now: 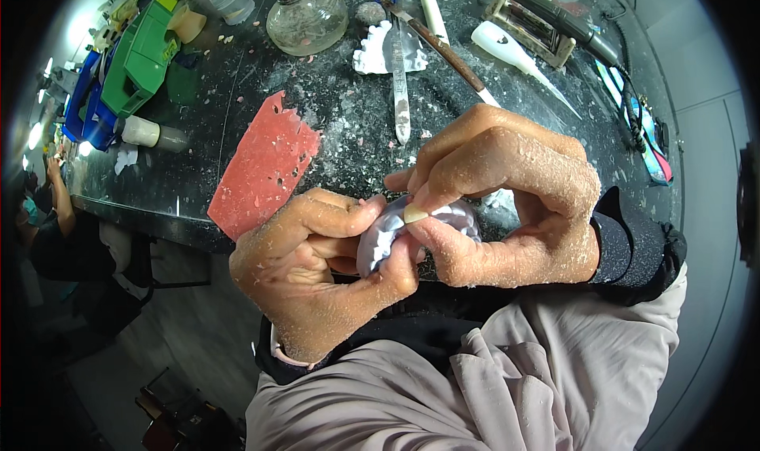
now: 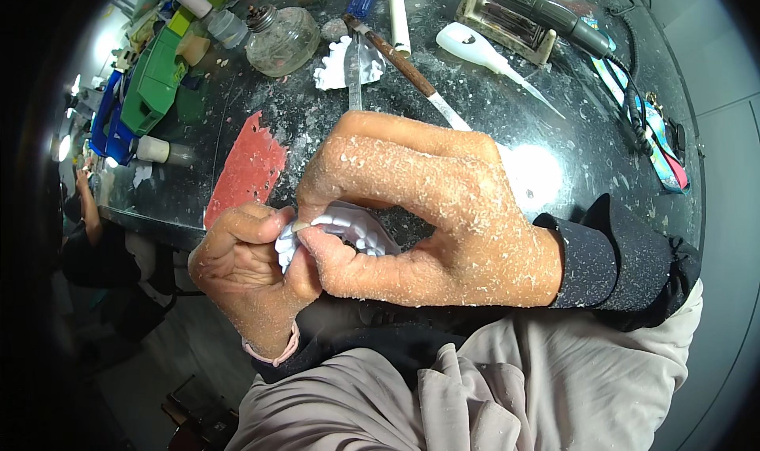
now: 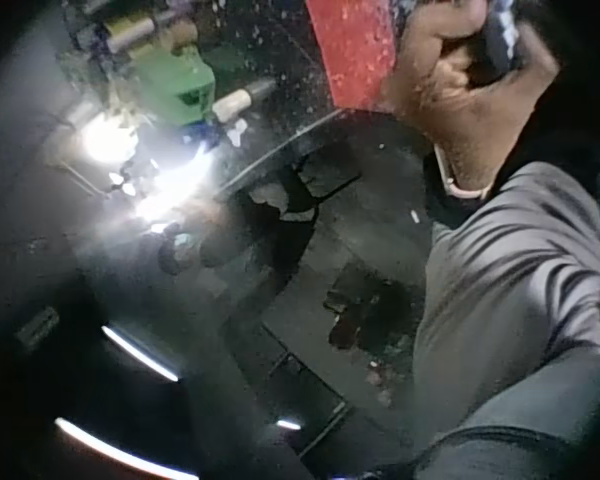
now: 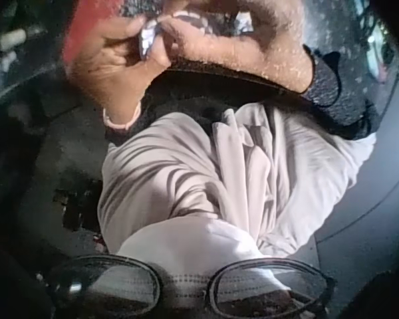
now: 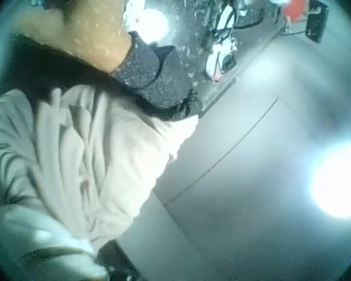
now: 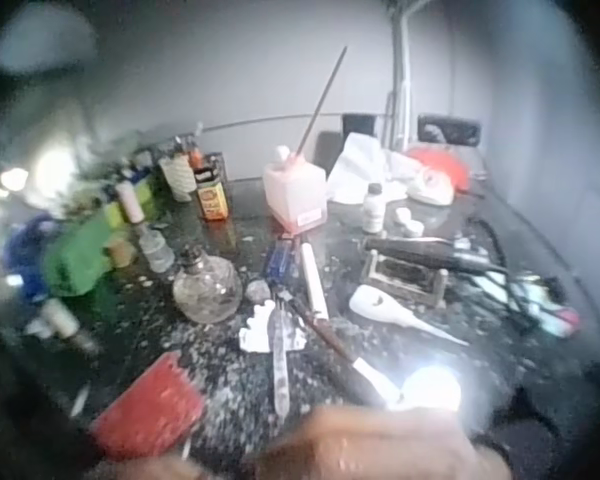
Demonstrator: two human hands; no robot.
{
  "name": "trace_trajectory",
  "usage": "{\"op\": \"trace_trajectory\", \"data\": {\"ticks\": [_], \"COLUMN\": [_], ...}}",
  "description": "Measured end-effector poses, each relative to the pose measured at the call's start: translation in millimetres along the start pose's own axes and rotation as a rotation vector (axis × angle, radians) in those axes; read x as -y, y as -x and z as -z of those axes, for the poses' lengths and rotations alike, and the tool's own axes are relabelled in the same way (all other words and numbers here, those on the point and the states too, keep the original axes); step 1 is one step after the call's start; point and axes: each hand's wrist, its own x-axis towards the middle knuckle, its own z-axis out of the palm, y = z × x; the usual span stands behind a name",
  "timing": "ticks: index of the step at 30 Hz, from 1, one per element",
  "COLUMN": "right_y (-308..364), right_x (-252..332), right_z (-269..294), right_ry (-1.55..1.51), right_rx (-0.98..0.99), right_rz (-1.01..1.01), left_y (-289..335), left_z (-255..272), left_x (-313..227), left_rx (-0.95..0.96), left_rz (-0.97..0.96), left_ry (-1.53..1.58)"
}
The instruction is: The person fits a single artificial tooth into a dental mold, then uses a rotary tool to grind and shape the tooth. They repeatedly test the fit in the mold and continue grinding until the tooth seats properly.
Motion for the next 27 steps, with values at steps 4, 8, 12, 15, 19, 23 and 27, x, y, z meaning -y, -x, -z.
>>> {"op": "trace_trajectory", "data": {"ticks": [4,8,12,15,19,23,27], "right_y": [0.2,-2.9,0.5,0.4,1.6,2.4,1.9], "right_x": [3.1,5.0,3.2,0.8,3.8,4.8,4.7], "right_z": [1.0,0.9,-2.4,-3.6,-3.8,-5.4,-6.1], "right_ry": [0.012,-0.048,-0.033,-0.008,-0.029,-0.099,-0.124], "right_rx": [-0.014,0.021,-0.016,-0.003,0.006,0.001,-0.001], "right_rz": [0.01,-0.018,-0.075,-0.038,-0.086,-0.158,-0.172], "left_y": [-0.3,-0.4,-4.9,-7.9,-9.8,-11.6,-12.9], "left_z": [0.8,4.8,7.9,12.9,14.6,17.2,17.3], "left_x": [-5.2,-11.7,-15.8,-24.3,-22.7,-19.4,-22.0], "left_rx": [0.017,0.027,0.072,0.076,0.094,0.116,0.103], "left_rz": [0.036,0.101,0.193,0.354,0.474,0.49,0.501], "left_ry": [-0.021,0.008,0.079,0.115,0.175,0.216,0.233]}}
